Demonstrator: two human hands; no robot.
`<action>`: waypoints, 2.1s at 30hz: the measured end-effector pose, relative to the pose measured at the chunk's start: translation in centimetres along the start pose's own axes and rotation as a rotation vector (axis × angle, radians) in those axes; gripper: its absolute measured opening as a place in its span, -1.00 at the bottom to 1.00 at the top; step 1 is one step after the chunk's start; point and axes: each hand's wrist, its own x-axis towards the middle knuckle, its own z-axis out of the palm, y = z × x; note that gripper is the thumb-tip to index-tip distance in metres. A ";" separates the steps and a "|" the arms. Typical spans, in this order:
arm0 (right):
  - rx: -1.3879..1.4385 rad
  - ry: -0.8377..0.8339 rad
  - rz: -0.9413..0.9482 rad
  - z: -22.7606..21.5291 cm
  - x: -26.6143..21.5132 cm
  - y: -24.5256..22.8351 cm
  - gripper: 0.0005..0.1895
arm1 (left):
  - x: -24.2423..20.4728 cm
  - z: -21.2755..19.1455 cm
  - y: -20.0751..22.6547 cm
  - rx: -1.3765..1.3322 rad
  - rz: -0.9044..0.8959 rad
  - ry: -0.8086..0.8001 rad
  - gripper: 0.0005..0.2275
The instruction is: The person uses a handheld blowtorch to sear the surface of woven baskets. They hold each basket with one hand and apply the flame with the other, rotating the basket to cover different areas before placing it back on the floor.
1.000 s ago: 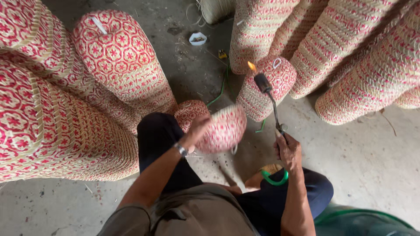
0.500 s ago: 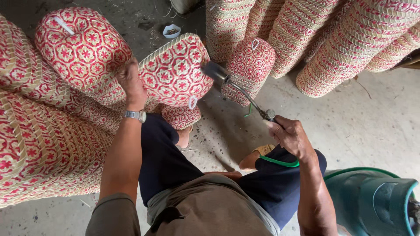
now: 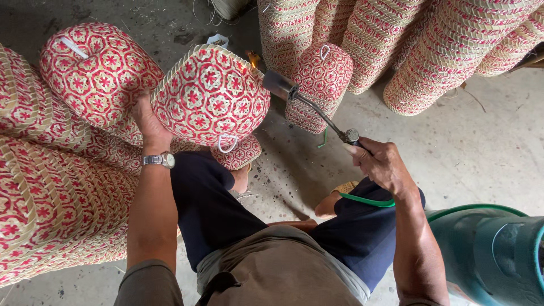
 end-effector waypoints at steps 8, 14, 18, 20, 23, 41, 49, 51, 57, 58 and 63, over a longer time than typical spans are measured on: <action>-0.073 0.005 0.008 -0.9 0.2 -1.8 -0.60 | 6.9 -7.2 -3.5 0.338 0.277 -0.175 -0.56; 0.049 -0.033 0.043 -1.1 -0.7 -0.6 -0.62 | 3.3 -1.8 0.1 0.070 -0.019 -0.121 -0.90; 0.032 -0.002 0.100 -1.3 -0.8 -0.2 -0.63 | 1.8 -0.5 0.2 -0.030 -0.068 -0.153 -0.62; 0.046 -0.016 0.084 -1.3 -0.9 0.0 -0.62 | 2.1 -1.1 -0.6 -0.131 -0.168 -0.199 -0.53; 0.025 -0.008 0.083 -1.0 -1.0 0.5 -0.57 | 2.7 -2.5 -2.1 -0.227 -0.240 -0.267 -0.44; 0.007 0.009 0.151 0.9 -0.4 1.0 -0.57 | 0.2 1.9 -3.2 -0.554 -0.398 -0.015 -0.51; -0.042 -0.006 0.027 2.4 -0.7 1.4 -0.66 | 0.5 2.3 -3.9 -0.605 -0.461 0.043 -0.50; 0.009 0.003 0.132 2.3 -0.8 1.4 -0.63 | 0.8 2.0 -4.3 -0.616 -0.442 0.049 -0.54; -0.095 -0.035 -0.031 2.8 -0.6 0.8 -0.68 | 1.1 2.6 -4.8 -0.647 -0.428 0.083 -0.51; -0.110 -0.037 -0.036 3.2 -0.6 0.7 -0.69 | 1.1 2.6 -5.0 -0.635 -0.416 0.105 -0.51; -0.026 -0.026 0.055 3.7 -1.0 0.2 -0.70 | 0.9 2.5 -5.5 -0.664 -0.344 0.098 -0.50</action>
